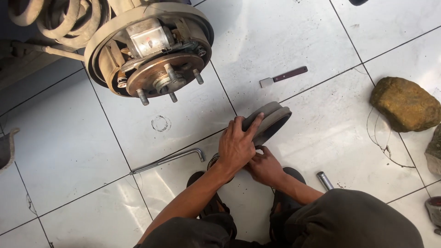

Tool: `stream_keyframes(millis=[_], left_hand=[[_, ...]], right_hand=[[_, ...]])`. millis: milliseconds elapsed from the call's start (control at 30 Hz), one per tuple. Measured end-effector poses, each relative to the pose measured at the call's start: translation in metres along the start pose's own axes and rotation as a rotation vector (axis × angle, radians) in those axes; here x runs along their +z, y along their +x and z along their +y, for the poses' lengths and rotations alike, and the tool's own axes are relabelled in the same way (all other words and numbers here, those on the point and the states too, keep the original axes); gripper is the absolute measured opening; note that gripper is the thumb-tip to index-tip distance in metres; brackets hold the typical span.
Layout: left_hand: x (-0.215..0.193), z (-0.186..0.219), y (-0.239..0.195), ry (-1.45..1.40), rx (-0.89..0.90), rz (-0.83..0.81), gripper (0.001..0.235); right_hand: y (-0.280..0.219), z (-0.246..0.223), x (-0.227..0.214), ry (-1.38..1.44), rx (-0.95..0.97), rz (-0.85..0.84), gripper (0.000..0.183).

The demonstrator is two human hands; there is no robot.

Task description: The person works on a car's brake assembly, adjusting the brake shoes and components within the drum. They then remove the brake drum, clean it with a brush, and apply a dark substance from a can onto the drum's surface.

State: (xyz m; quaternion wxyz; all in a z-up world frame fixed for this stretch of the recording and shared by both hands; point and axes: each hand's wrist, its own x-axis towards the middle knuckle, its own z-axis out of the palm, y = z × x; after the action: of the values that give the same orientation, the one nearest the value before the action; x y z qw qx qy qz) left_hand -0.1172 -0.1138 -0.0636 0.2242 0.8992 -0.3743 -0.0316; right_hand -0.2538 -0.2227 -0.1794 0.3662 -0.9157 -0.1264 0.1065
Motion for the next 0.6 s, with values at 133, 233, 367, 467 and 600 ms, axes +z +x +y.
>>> stream_keyframes(millis=[133, 233, 367, 467, 600], left_hand=[[-0.004, 0.012, 0.013, 0.011, -0.044, -0.081, 0.085], [-0.014, 0.015, 0.032, -0.108, -0.099, -0.105, 0.082], [-0.01, -0.005, 0.023, -0.493, -0.167, -0.15, 0.093], [0.013, -0.006, 0.007, -0.71, -0.14, -0.113, 0.111], [0.041, -0.017, 0.003, -0.569, -0.113, 0.018, 0.094]], right_hand=[[0.003, 0.002, 0.007, -0.128, -0.172, 0.3, 0.028], [0.004, 0.018, 0.025, 0.046, 0.002, 0.27, 0.03], [0.013, 0.001, -0.025, 0.196, -0.065, 0.403, 0.026], [0.013, 0.011, -0.022, 0.383, 0.05, 0.499, 0.025], [0.014, 0.011, -0.008, 0.337, 0.358, 0.337, 0.023]])
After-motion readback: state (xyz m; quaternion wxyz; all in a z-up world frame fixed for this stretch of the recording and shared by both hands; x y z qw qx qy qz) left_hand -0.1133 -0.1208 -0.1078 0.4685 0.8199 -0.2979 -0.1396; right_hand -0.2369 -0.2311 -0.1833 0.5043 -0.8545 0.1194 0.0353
